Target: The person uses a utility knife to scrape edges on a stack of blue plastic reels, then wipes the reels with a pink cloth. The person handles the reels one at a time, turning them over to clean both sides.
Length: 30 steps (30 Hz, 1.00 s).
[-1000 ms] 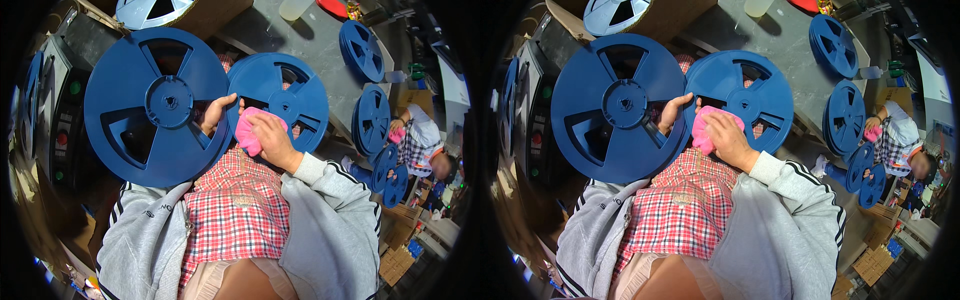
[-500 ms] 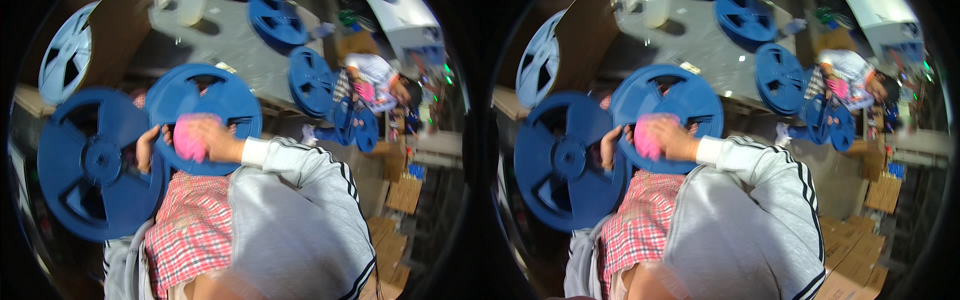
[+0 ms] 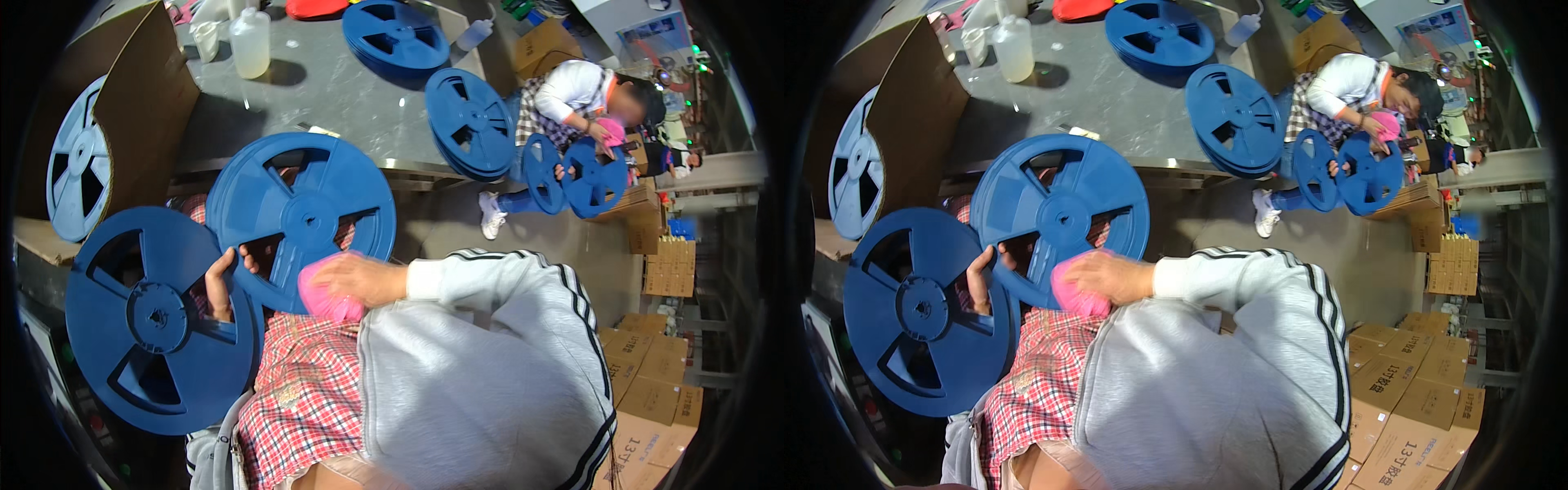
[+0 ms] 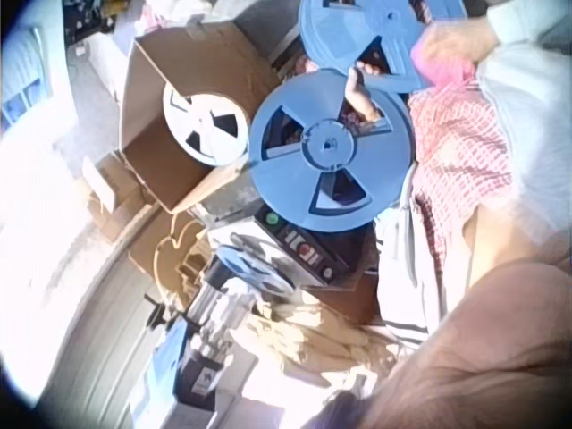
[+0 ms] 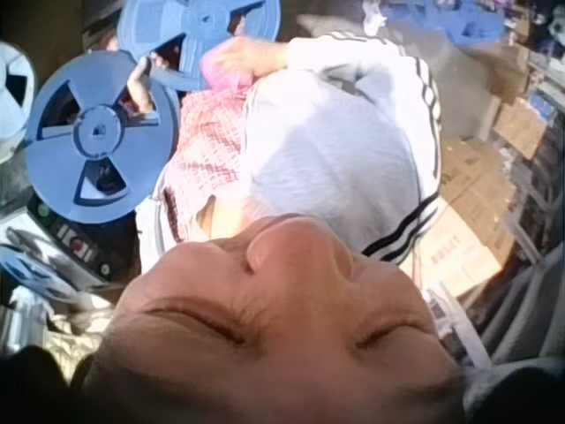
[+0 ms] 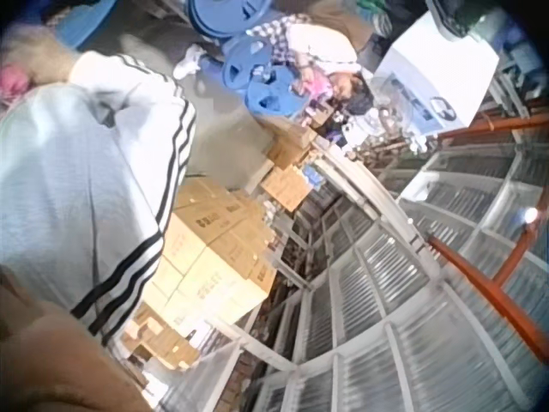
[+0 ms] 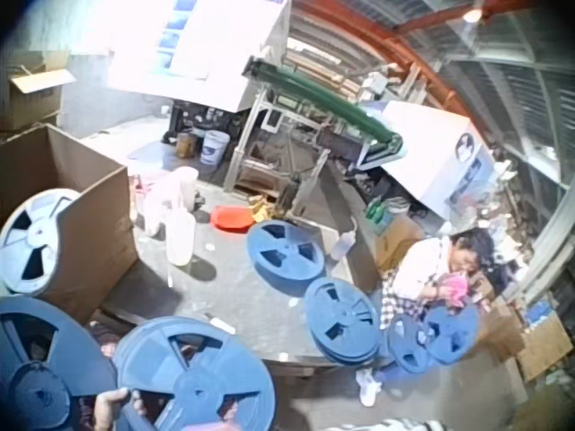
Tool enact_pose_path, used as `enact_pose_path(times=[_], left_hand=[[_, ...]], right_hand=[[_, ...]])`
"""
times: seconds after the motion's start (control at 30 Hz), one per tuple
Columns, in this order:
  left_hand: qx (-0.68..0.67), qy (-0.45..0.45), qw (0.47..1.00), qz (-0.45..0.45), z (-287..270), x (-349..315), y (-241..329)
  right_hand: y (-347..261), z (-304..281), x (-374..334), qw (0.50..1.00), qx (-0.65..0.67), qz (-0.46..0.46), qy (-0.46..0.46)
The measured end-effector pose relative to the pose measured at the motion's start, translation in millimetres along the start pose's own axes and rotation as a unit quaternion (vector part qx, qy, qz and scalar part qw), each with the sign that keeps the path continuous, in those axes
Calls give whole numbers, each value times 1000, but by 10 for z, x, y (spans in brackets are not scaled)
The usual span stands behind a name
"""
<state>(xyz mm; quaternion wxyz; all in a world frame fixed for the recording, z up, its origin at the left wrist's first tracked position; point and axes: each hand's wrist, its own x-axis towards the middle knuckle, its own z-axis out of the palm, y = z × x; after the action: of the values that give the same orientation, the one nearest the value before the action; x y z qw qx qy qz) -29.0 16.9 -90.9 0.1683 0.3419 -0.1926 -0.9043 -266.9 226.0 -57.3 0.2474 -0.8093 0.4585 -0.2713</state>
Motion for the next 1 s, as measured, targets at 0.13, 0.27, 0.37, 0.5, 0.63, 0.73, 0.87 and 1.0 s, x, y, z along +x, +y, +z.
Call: enact_pose_path(times=[0.13, 0.27, 0.37, 0.5, 0.63, 0.73, 0.87, 1.0], left_hand=[[-41, -30, 998, -24, 49, 17, -8], [-42, -31, 999, -17, -81, 88, -63], [-26, -23, 999, 7, -49, 49, -47], [-27, -33, 999, -3, 12, 6, -2], [-51, -38, 998, -13, -45, 4, -27], [-81, -61, 995, -22, -92, 37, -39], [-106, -76, 991, -22, -173, 67, -78], [-120, -49, 991, -40, -217, 139, -148]], right_hand=[[351, -505, -405, 943, -120, 279, 139], [673, -703, -536, 794, 118, 397, 446], [667, -874, -498, 732, 280, 438, 441], [658, -885, -643, 640, 450, 486, 389], [430, -899, -416, 702, 392, 471, 362], [286, -1156, -284, 724, 362, 480, 339], [20, -1503, -26, 766, 300, 473, 317], [-374, -1834, 253, 778, 304, 459, 301]])
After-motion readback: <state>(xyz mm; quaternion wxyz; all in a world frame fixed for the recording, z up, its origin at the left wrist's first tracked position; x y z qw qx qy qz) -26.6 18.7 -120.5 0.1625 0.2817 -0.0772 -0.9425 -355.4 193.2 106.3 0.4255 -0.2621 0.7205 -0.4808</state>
